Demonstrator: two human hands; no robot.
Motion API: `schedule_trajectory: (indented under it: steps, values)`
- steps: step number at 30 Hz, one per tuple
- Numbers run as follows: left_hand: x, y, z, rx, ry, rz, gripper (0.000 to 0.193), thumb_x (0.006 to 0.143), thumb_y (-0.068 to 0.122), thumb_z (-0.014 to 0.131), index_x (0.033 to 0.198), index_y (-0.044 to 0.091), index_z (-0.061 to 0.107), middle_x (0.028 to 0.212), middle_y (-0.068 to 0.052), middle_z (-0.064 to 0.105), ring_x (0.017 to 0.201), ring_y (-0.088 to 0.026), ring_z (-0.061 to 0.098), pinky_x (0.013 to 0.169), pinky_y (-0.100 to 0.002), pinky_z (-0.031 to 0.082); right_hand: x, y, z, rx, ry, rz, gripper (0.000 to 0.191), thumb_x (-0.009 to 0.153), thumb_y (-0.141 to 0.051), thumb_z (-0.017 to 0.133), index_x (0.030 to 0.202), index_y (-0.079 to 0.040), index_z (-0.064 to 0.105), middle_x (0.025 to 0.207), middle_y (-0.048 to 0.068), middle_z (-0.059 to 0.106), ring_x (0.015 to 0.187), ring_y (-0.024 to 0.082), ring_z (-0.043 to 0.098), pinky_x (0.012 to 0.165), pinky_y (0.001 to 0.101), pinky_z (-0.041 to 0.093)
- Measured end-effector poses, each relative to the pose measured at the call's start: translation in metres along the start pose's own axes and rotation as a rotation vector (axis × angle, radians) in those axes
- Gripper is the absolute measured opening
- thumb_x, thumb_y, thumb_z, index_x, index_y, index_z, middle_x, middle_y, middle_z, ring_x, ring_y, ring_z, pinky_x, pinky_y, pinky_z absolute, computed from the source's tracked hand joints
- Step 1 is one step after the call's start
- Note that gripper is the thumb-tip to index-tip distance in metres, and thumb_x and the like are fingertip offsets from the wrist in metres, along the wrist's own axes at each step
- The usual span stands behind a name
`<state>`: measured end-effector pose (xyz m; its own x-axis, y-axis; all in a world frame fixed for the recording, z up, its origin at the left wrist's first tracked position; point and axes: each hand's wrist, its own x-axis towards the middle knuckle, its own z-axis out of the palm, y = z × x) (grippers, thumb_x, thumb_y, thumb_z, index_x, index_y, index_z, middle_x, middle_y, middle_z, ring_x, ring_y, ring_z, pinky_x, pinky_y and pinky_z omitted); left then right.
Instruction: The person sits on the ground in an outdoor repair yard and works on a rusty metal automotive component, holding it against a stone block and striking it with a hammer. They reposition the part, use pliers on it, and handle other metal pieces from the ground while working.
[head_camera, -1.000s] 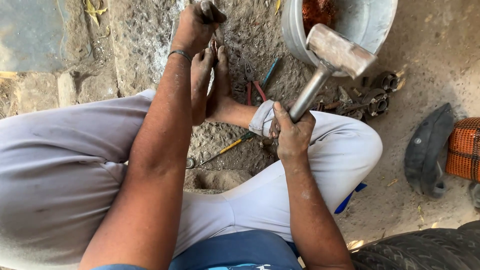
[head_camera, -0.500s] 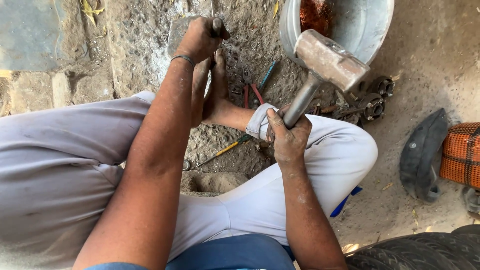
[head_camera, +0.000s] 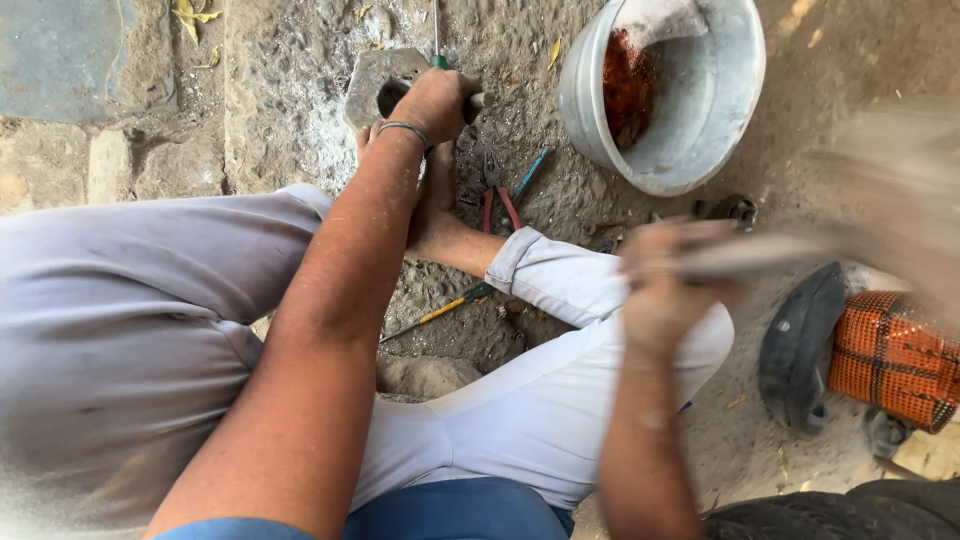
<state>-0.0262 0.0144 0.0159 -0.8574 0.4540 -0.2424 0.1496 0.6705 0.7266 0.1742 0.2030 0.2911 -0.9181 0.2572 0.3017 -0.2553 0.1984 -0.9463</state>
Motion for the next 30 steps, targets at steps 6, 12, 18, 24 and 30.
schedule_trajectory:
  steps: [6, 12, 18, 24, 30]
  values:
    - [-0.004, -0.001, -0.006, -0.169, 0.092, -0.028, 0.029, 0.086, 0.003, 0.078, 0.111, 0.015, 0.077, 0.101, -0.008, 0.077, 0.093, -0.020, 0.074, 0.092, -0.036, 0.058, 0.069, -0.056, -0.050, 0.132, 0.064, -0.275, 0.012, 0.099, -0.015, 0.072, 0.100, -0.007, 0.063, 0.073, 0.004, 0.062, 0.055, 0.013, 0.058, 0.049, 0.0278, 0.050]
    - [-0.004, -0.007, -0.002, -0.157, 0.078, -0.028, 0.025, 0.089, 0.003, 0.075, 0.110, 0.015, 0.080, 0.100, -0.008, 0.078, 0.094, -0.021, 0.076, 0.094, -0.036, 0.058, 0.014, 0.074, 0.014, -0.148, 0.102, 0.189, 0.026, 0.091, -0.023, 0.081, 0.094, -0.001, 0.069, 0.073, 0.007, 0.067, 0.059, 0.016, 0.064, 0.055, 0.0319, 0.053]
    - [-0.004, -0.011, -0.003, -0.093, 0.206, 0.130, 0.043, 0.074, -0.007, 0.075, 0.110, 0.015, 0.078, 0.097, -0.017, 0.076, 0.091, -0.034, 0.074, 0.088, -0.045, 0.055, -0.039, 0.150, 0.060, -0.531, -0.223, 0.575, 0.031, 0.082, -0.020, 0.086, 0.096, 0.003, 0.072, 0.074, 0.008, 0.074, 0.062, 0.017, 0.069, 0.056, 0.0320, 0.055]
    - [-0.015, -0.034, -0.013, -0.507, 0.286, 0.061, 0.019, 0.083, -0.003, 0.075, 0.093, 0.012, 0.079, 0.102, -0.005, 0.080, 0.095, -0.017, 0.077, 0.092, -0.031, 0.062, -0.068, 0.107, 0.018, -0.088, 0.012, 0.742, 0.023, 0.093, -0.014, 0.078, 0.085, -0.004, 0.058, 0.064, 0.000, 0.057, 0.046, 0.012, 0.051, 0.039, 0.0294, 0.039]
    - [-0.021, -0.038, -0.031, -0.750, 0.344, -0.033, 0.012, 0.095, 0.005, 0.074, 0.089, 0.015, 0.076, 0.099, 0.000, 0.080, 0.094, -0.008, 0.077, 0.091, -0.028, 0.064, -0.058, 0.055, 0.026, 0.201, 0.033, 0.410, 0.020, 0.100, -0.014, 0.069, 0.089, -0.007, 0.053, 0.060, -0.001, 0.053, 0.046, 0.011, 0.052, 0.039, 0.0300, 0.045]
